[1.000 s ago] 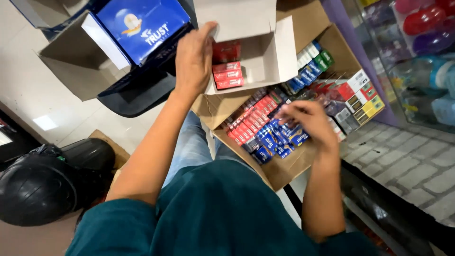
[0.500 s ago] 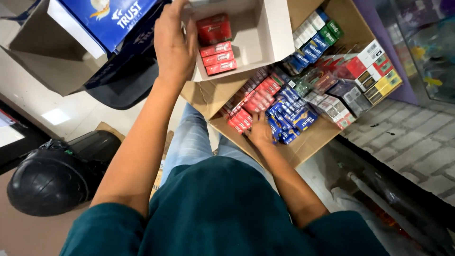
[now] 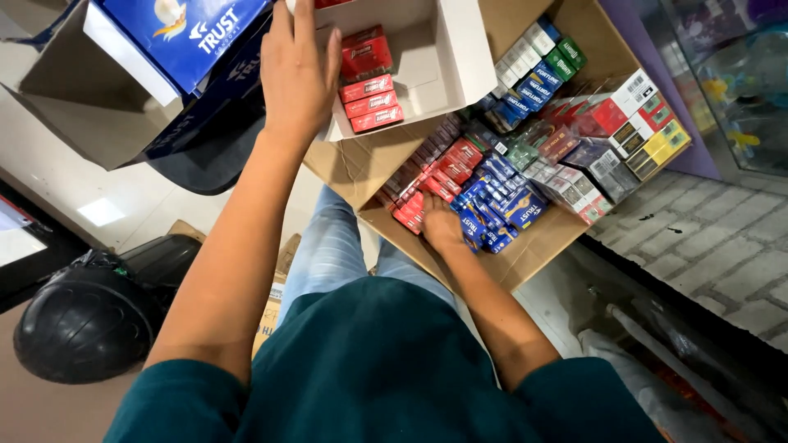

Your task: Stocking and organizing retail product boxes on a store shelf.

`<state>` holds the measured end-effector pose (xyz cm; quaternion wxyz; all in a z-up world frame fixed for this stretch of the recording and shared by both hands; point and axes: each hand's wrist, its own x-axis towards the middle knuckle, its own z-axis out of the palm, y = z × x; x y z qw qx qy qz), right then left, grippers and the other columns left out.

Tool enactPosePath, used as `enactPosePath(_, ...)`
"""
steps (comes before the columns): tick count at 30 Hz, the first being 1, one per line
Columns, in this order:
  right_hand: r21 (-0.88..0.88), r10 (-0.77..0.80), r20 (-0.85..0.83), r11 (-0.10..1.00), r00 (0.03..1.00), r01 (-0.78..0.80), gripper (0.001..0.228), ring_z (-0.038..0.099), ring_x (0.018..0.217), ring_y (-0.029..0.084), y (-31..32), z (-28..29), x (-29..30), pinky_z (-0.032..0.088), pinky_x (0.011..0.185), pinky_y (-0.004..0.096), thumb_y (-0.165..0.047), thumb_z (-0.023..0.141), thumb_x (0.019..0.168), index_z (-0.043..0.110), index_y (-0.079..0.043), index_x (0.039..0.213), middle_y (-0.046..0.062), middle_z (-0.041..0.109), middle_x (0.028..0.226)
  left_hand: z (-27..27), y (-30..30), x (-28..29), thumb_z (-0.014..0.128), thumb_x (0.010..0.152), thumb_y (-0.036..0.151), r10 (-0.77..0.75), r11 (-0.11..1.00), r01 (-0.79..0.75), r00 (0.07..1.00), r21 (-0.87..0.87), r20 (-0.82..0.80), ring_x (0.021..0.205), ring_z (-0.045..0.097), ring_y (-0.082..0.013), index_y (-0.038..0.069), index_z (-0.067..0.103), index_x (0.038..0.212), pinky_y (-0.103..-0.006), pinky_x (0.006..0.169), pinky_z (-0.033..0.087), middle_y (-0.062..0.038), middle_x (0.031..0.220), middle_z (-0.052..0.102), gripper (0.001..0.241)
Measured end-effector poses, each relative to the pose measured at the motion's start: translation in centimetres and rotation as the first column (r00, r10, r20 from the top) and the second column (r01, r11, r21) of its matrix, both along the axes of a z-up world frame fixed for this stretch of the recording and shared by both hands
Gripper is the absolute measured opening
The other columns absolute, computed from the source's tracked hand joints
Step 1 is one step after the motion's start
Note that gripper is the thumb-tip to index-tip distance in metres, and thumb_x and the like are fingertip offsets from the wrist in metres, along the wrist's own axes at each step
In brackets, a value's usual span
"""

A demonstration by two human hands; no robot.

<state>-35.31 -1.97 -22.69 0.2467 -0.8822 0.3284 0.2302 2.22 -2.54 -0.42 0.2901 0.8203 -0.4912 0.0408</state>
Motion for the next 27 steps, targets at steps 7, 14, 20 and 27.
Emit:
enactPosePath(7, 0.022, 0.006, 0.095, 1.0, 0.995, -0.008, 0.085, 0.055, 0.123, 0.047, -0.3, 3.5, 0.6, 0.052, 0.097, 0.049, -0.029, 0.073, 0.09, 0.027, -0.01, 0.158, 0.031, 0.048, 0.142, -0.3, 0.2, -0.2, 0.07, 0.11, 0.022, 0.027, 0.999, -0.026, 0.999, 0.03, -0.023, 0.101, 0.059, -0.0414, 0.007, 0.039, 0.155, -0.0492, 0.09, 0.049, -0.026, 0.135, 0.052, 0.057)
enactPosePath(14, -0.058, 0.087, 0.159, 0.995, 0.983, -0.079, 0.085, 0.057, 0.119, 0.046, -0.4, 5.8, 0.2, 0.057, 0.092, 0.047, -0.029, 0.071, 0.086, 0.031, -0.014, 0.159, 0.03, 0.053, 0.136, -0.9, 0.1, 0.0, 0.067, 0.108, 0.018, 0.013, 1.0, -0.013, 1.0, 0.0, -0.022, 0.108, 0.059, -0.0427, 0.007, 0.039, 0.156, -0.0484, 0.096, 0.05, -0.028, 0.146, 0.049, 0.057)
enactPosePath(20, -0.041, -0.335, 0.231, 0.935, 0.913, 0.353, 0.066, 0.071, 0.099, 0.034, -6.8, 19.7, 2.1, 0.057, 0.087, 0.044, -0.051, 0.092, 0.072, 0.068, -0.01, 0.118, 0.015, 0.072, 0.109, -1.5, -0.1, 0.1, 0.069, 0.109, 0.019, 0.02, 1.0, -0.021, 1.0, -0.019, -0.017, 0.11, 0.058, -0.0427, 0.006, 0.041, 0.151, -0.0491, 0.095, 0.049, -0.026, 0.141, 0.05, 0.051)
enactPosePath(27, 0.087, -0.261, 0.851, 0.926, 0.456, 0.368, 0.065, 0.07, 0.115, 0.016, -14.5, 36.3, 5.8, 0.064, 0.095, 0.03, -0.013, 0.09, 0.091, 0.054, -0.004, 0.144, 0.01, 0.066, 0.131, -1.2, 0.0, 0.1, 0.076, 0.1, 0.019, 0.017, 1.0, -0.018, 0.998, -0.009, -0.064, 0.106, 0.056, -0.0412, 0.009, 0.035, 0.158, -0.0488, 0.092, 0.047, -0.024, 0.132, 0.051, 0.071)
